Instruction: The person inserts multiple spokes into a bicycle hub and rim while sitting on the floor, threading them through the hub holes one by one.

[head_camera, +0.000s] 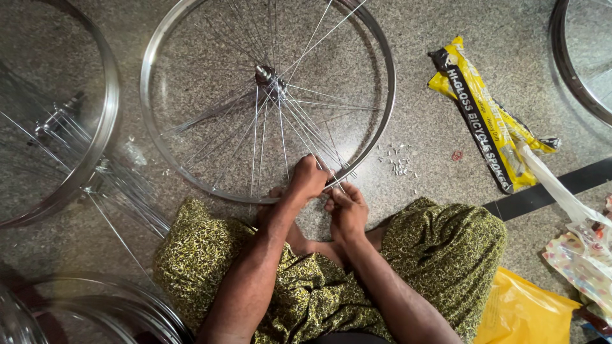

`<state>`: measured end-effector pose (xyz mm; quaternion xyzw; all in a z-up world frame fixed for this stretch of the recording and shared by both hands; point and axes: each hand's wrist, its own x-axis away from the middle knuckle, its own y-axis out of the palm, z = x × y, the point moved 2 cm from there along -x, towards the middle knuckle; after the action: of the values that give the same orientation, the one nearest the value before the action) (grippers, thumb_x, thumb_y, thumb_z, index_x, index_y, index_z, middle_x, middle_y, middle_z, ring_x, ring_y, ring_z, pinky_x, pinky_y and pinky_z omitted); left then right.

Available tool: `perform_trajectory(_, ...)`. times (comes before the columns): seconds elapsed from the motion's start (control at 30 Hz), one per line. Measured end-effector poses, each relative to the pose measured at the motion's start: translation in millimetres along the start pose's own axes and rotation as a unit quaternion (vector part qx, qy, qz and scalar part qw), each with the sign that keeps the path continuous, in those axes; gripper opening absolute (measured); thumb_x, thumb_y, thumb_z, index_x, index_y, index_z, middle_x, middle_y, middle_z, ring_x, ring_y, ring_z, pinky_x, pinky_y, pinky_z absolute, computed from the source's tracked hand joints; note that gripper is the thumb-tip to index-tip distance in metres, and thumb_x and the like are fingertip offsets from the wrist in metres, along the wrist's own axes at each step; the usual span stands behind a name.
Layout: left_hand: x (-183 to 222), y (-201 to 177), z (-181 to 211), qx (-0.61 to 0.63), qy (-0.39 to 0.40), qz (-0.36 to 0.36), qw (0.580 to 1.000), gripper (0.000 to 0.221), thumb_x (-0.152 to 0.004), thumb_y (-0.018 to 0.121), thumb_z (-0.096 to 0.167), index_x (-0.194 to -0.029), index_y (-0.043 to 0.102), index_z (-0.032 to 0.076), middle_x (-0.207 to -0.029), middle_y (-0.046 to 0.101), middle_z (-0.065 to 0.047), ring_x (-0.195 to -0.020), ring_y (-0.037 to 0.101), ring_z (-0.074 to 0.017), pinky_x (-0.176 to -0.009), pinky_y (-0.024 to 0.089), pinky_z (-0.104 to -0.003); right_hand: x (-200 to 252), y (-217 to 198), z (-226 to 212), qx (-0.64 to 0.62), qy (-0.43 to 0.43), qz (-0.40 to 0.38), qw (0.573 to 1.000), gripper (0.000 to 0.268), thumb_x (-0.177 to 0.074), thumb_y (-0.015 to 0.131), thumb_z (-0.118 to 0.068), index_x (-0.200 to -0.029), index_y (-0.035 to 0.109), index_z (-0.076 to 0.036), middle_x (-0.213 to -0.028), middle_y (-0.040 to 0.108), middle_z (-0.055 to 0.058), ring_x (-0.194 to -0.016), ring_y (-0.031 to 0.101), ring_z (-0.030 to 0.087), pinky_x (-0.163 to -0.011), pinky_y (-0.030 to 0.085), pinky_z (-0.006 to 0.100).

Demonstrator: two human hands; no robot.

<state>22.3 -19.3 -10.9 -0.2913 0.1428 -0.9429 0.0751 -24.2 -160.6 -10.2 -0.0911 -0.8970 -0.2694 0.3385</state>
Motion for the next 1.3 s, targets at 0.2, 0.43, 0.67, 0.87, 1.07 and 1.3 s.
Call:
perform_trajectory(0.2,-5,1,-5,-0.021,0.031,0.004,0.999,0.013,-0.084,0.073,0.010,-0.091,0.070,0.000,-0.082,0.075,-0.018,-0.072,0.074,-0.0247,-0.062,0.058,-0.040,-3,3,4,0.065,0.023,-0.107,0.992,0.020,-0.110,0.045,-0.021,-0.108,0.054,-0.004,-0.062,0.051,0.000,-0.044,0.043,0.011,-0.037,0.039,0.026)
perform_trajectory(0.43,8,-4,10,0.002,0.000,-0.026,1.000,0.016,-0.084,0.074,0.017,-0.085,0.073,0.001,-0.074,0.074,-0.016,-0.065,0.074,-0.0269,-0.058,0.057,-0.043,8,4,-18,0.104,0.053,-0.037,0.993,0.026,-0.108,0.042,-0.016,-0.122,0.056,0.000,-0.079,0.062,0.004,-0.060,0.054,0.011,-0.055,0.051,0.026)
perform_trajectory(0.67,1,-2,5,-0.075,0.054,0.014,0.996,0.028,-0.083,0.082,0.023,-0.082,0.072,-0.003,-0.071,0.072,-0.018,-0.064,0.072,-0.0297,-0.060,0.053,-0.044,-32,-21,18,0.020,0.003,-0.198,0.980,0.026,-0.111,0.037,-0.013,-0.127,0.054,-0.001,-0.079,0.058,0.006,-0.058,0.050,0.014,-0.050,0.047,0.029)
perform_trajectory(0.87,3,-4,8,-0.051,0.034,0.003,0.998,0.027,-0.083,0.080,0.023,-0.084,0.071,-0.003,-0.071,0.072,-0.019,-0.065,0.073,-0.0295,-0.060,0.055,-0.044,-8,-9,-4,0.041,0.064,-0.041,0.996,0.036,-0.100,0.039,0.000,-0.134,0.052,-0.006,-0.082,0.061,0.008,-0.061,0.052,0.012,-0.053,0.045,0.025)
perform_trajectory(1.07,6,-3,3,-0.045,0.045,0.023,0.998,0.027,-0.080,0.082,0.021,-0.083,0.071,-0.004,-0.070,0.071,-0.020,-0.062,0.071,-0.0297,-0.058,0.053,-0.044,-3,4,-5,0.039,0.040,-0.055,0.997,0.022,-0.111,0.042,-0.019,-0.120,0.054,-0.004,-0.076,0.055,0.001,-0.059,0.048,0.011,-0.052,0.042,0.026)
perform_trajectory(1.3,6,1,-2,0.027,0.011,-0.018,0.999,0.020,-0.082,0.078,0.018,-0.083,0.071,-0.001,-0.072,0.074,-0.016,-0.063,0.072,-0.0261,-0.056,0.054,-0.043,14,5,-20,0.020,0.130,-0.182,0.975,0.047,-0.113,0.025,-0.038,-0.125,0.054,-0.003,-0.068,0.054,-0.001,-0.054,0.045,0.012,-0.049,0.040,0.025)
